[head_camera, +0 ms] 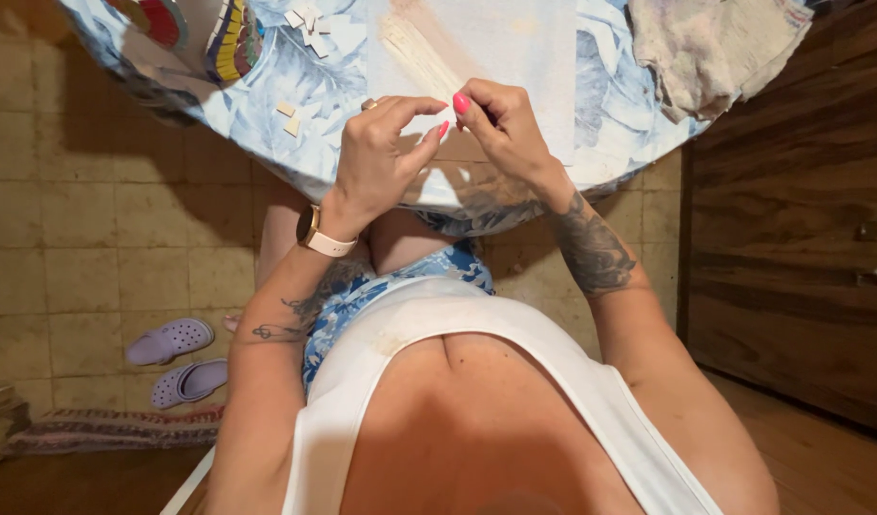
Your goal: Applying small decorative pieces and spreading adhesive or paint onto a wooden board for a craft project
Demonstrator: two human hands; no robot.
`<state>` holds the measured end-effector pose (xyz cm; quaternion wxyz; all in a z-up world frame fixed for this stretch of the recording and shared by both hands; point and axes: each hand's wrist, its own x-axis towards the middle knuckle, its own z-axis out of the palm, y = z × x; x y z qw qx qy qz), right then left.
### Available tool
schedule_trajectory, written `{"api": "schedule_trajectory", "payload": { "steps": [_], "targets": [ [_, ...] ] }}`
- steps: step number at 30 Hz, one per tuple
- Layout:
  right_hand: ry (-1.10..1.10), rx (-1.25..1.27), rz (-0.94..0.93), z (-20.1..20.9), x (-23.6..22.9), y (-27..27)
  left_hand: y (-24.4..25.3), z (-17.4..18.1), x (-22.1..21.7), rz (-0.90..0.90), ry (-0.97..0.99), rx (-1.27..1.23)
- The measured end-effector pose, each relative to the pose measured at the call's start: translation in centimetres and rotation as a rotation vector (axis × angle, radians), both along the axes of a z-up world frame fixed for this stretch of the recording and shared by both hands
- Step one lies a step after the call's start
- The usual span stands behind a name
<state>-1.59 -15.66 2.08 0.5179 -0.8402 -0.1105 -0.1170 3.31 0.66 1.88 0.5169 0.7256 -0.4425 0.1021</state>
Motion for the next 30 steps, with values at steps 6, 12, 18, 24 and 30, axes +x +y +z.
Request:
{"api": "schedule_trajectory", "payload": {
  "steps": [6,12,18,24,30],
  "targets": [
    [0.217,0.065,0.003,0.3,-0.1,0.5,0.2,-0.6,0.2,0.075,-0.201,0.01],
    [0.279,0.195,0.091,0.5,-0.2,0.5,0.4,-0.3,-0.7,0.092,-0.209,0.046],
    [-0.002,-0.357,-0.008,-0.8,-0.8,-1.2,1.1,-2.1,-2.6,0.148,-0.309,0.477],
    [-0.067,-0.915,-0.126,-4.8,-2.9,-3.6,1.8,-3.4,-3.9,0.108,-0.312,0.651],
    [-0.142,-0.87,-0.125,-5.9,5.4,-0.1,1.8,-4.6,-3.7,0.093,-0.335,0.687]
  ]
}}
